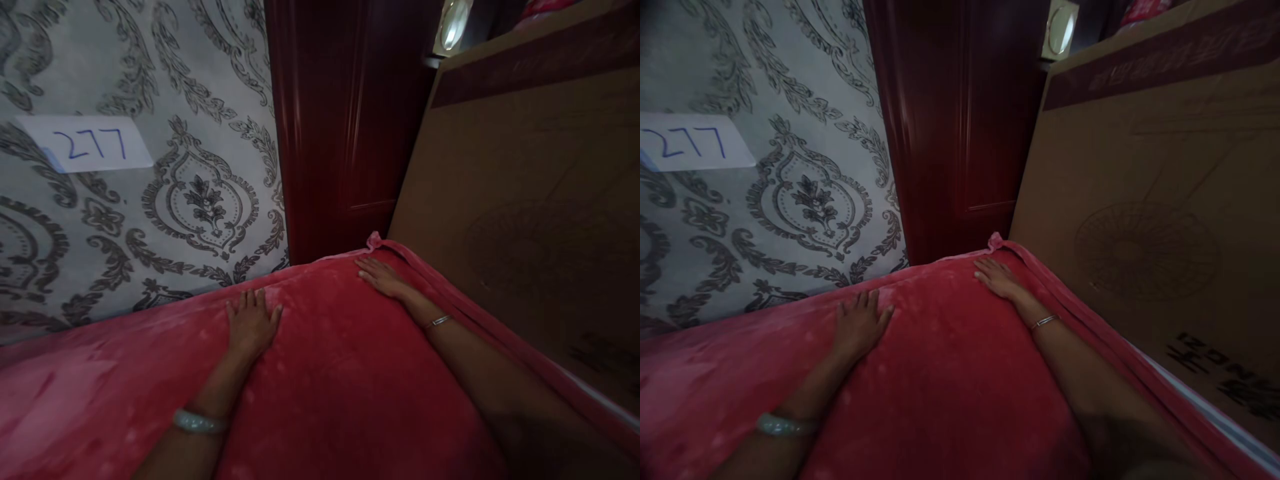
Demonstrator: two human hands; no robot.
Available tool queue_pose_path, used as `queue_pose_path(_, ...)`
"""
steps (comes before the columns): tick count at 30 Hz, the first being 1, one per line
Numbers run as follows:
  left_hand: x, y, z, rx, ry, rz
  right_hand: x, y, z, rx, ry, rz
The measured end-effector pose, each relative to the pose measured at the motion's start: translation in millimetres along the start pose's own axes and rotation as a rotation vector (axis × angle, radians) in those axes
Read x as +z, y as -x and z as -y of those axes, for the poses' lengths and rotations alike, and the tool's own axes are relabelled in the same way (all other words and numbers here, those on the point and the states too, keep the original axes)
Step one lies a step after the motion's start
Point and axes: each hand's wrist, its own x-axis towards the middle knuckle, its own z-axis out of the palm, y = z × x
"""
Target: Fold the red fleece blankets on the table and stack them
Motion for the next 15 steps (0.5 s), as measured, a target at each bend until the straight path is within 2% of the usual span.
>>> queue_pose_path(5,-2,-5,9,-0.065,-0.002,0.033,1,1,-1,-0.007,0.005,-0.006)
queue_pose_path(12,-4,-12,49,-0.15,-0.006,0.085,8,0,-9,-0.017,0.013,-0.007)
queue_pose_path(15,-8,-12,58,-0.221,-0.024,0.054,11,-2,-10,-0.019,0.004,-0.005)
